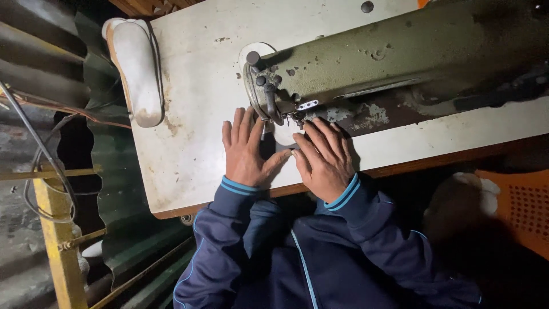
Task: Sewing the edges of shoe insoles using an industrial sewing machine.
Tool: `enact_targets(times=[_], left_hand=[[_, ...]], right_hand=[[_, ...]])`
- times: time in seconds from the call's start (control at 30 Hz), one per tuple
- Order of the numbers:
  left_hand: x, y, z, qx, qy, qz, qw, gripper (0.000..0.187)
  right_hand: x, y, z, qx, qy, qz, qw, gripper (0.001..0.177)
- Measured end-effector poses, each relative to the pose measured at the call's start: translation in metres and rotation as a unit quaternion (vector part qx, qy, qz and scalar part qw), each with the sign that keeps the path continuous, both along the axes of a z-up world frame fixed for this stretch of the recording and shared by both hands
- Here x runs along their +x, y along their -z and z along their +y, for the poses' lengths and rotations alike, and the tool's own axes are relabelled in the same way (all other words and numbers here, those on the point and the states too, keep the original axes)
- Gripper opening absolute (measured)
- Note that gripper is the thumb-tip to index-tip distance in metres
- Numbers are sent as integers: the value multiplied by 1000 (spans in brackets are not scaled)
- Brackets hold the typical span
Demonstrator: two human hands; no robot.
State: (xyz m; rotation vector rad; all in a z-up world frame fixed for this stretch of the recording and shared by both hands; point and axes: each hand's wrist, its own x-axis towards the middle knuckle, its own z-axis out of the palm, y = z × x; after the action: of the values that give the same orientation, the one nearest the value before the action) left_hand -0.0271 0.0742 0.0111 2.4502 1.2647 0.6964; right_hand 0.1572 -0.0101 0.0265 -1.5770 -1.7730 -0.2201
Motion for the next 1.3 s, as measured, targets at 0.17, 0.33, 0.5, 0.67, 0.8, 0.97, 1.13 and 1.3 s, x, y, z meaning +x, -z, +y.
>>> enact_targets(times=[0.17, 0.33, 0.5, 0.67, 0.8, 0.97, 1.13, 1.3], left_hand=[[-2, -1, 16, -11, 20, 25, 999, 106], [-7, 0, 27, 1, 38, 80, 996, 107], [-8, 2, 29, -1, 37, 93, 995, 108], [-9, 2, 31, -16, 37, 92, 995, 112], [-11, 3, 31, -3, 39, 94, 995, 95], [-17, 19, 39, 23, 47, 94, 994, 56], [-15, 30, 42, 70, 6, 102, 992, 48], [-15, 33, 44, 83, -1, 99, 992, 46]], right_hand=[[0, -1, 1, 5, 4, -13, 1000, 26], [0, 1, 2, 9, 4, -18, 1000, 27], [1, 3, 0, 13, 3, -14, 1000, 27], [1, 3, 1, 12, 0, -9, 1000, 26], [0, 2, 0, 12, 1, -9, 1000, 27], [0, 5, -1, 10, 0, -3, 1000, 27], [1, 6, -2, 17, 3, 4, 1000, 27], [4, 3, -11, 46, -33, 74, 996, 24]])
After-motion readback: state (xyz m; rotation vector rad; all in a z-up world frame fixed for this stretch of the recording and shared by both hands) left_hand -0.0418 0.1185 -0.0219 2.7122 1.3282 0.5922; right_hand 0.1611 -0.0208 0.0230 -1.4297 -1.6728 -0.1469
